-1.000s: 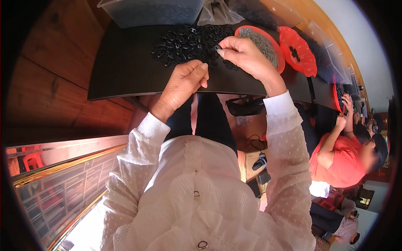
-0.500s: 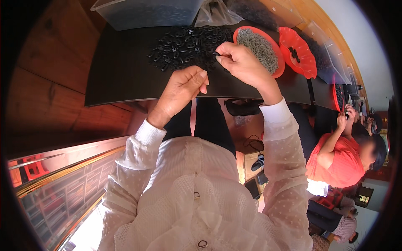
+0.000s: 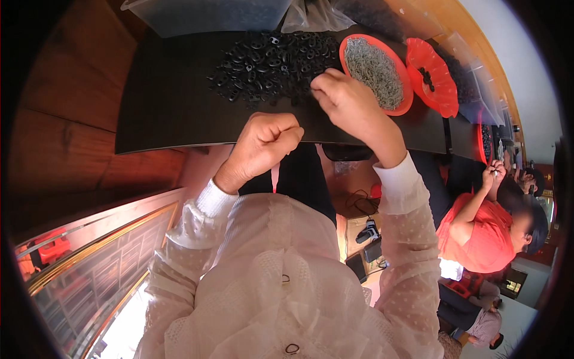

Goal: The person picks up small black plastic clips and metal screws from a table and inserts the screws into the clips by hand. The person works continuously, handling the components one at a time and placing the assembled units into a pile on the table.

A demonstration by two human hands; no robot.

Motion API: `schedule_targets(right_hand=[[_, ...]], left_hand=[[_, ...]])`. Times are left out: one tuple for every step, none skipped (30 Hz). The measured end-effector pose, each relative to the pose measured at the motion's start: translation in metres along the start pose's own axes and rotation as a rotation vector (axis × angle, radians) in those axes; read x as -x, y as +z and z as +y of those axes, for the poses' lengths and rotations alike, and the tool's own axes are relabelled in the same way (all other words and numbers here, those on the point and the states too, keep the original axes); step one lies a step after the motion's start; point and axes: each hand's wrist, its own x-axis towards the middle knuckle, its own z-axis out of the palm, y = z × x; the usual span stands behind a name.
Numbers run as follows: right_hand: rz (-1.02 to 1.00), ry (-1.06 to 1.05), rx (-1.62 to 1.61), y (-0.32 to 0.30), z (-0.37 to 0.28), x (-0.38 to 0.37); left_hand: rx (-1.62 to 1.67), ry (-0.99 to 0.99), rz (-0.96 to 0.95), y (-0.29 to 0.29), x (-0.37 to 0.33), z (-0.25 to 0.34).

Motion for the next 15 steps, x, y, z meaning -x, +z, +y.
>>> schedule_targets(right_hand=[[-0.021, -0.002, 0.048, 0.002, -0.004, 0.002], [-0.041, -0.004, 0.1, 0.002, -0.009, 0.002], [-0.061, -0.006, 0.152, 0.003, -0.012, 0.001], [-0.038, -0.056, 0.218, 0.006, -0.01, 0.001], [-0.046, -0.079, 0.257, 0.008, -0.01, -0.001], [-0.054, -0.101, 0.295, 0.009, -0.009, -0.003], [-0.062, -0.124, 0.334, 0.011, -0.009, -0.005], [-0.058, -0.14, 0.351, 0.012, -0.009, -0.006], [-0.055, -0.156, 0.368, 0.013, -0.01, -0.007], [-0.052, -0.172, 0.384, 0.014, -0.01, -0.008], [-0.04, -0.161, 0.376, 0.013, -0.009, -0.008], [-0.027, -0.151, 0.368, 0.013, -0.007, -0.007], [-0.014, -0.141, 0.36, 0.012, -0.005, -0.007], [-0.013, -0.136, 0.356, 0.013, -0.003, -0.007], [-0.011, -0.132, 0.353, 0.013, 0.0, -0.007]], left_hand=[[0.0, -0.005, 0.003, 0.0, 0.001, 0.0], [0.0, -0.007, 0.006, -0.001, 0.0, 0.0], [0.012, -0.017, 0.006, 0.0, -0.001, 0.001], [0.025, -0.028, 0.007, 0.001, -0.002, 0.001], [0.033, -0.04, 0.013, 0.001, -0.002, 0.001], [0.036, -0.037, 0.021, 0.001, -0.002, 0.001], [0.04, -0.033, 0.03, 0.0, -0.003, 0.0], [0.044, -0.03, 0.038, 0.0, -0.002, -0.001], [0.054, -0.024, 0.045, 0.0, -0.003, 0.0], [0.064, -0.018, 0.053, 0.0, -0.003, 0.001], [0.073, -0.004, 0.06, 0.0, -0.004, 0.004], [0.081, -0.006, 0.064, 0.001, -0.005, 0.004], [0.089, -0.007, 0.067, 0.002, -0.005, 0.003], [0.097, -0.013, 0.068, 0.003, -0.006, 0.002], [0.073, -0.017, 0.059, 0.002, -0.006, 0.001]])
